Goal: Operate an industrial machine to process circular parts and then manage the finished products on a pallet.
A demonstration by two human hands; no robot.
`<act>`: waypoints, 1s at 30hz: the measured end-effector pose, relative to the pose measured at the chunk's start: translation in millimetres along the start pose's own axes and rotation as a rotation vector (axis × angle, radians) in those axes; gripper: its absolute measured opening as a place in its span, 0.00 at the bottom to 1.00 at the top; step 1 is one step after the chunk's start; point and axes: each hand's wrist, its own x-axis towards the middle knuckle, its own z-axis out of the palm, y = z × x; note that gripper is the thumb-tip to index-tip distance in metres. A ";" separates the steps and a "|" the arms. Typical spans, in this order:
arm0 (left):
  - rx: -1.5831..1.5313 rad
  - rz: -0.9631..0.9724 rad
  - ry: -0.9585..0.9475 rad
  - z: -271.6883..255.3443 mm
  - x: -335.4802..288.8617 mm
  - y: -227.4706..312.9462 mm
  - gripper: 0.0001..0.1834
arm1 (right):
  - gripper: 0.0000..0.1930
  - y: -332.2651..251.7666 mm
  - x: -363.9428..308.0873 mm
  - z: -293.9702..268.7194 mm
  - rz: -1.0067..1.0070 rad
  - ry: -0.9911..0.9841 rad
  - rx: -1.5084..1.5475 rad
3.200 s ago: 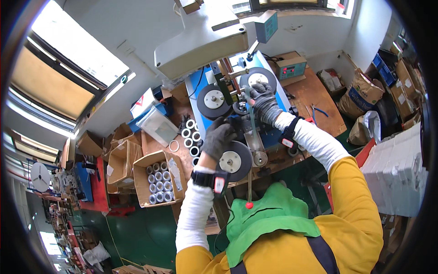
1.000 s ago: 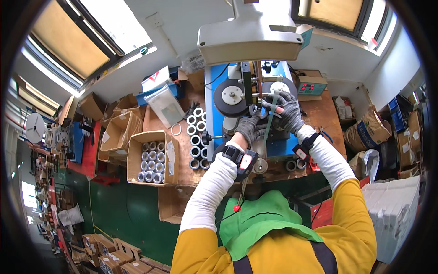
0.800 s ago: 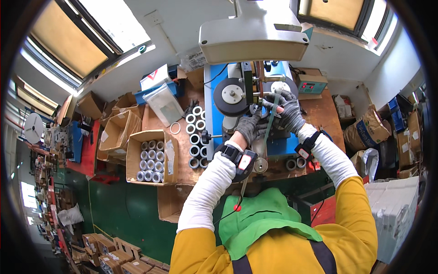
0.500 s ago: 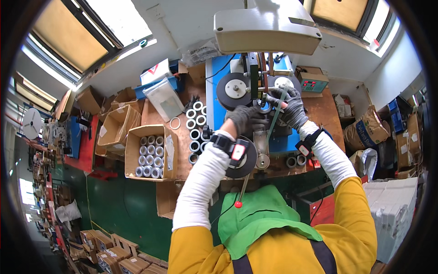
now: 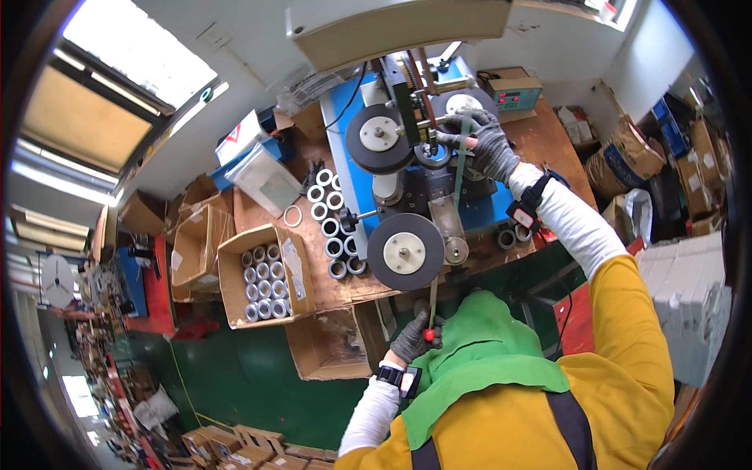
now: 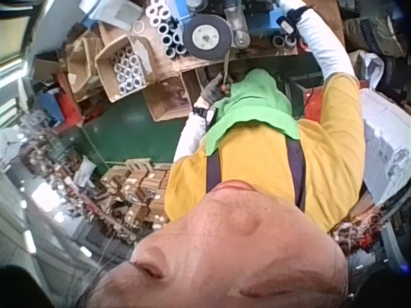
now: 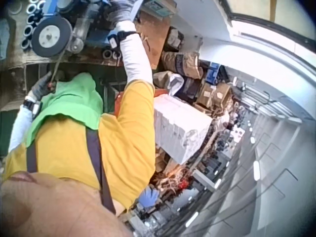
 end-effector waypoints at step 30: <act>1.716 1.056 0.500 -19.6 29.9 199.0 0.10 | 0.19 -68.9 -55.9 -77.3 0.748 -0.229 1.181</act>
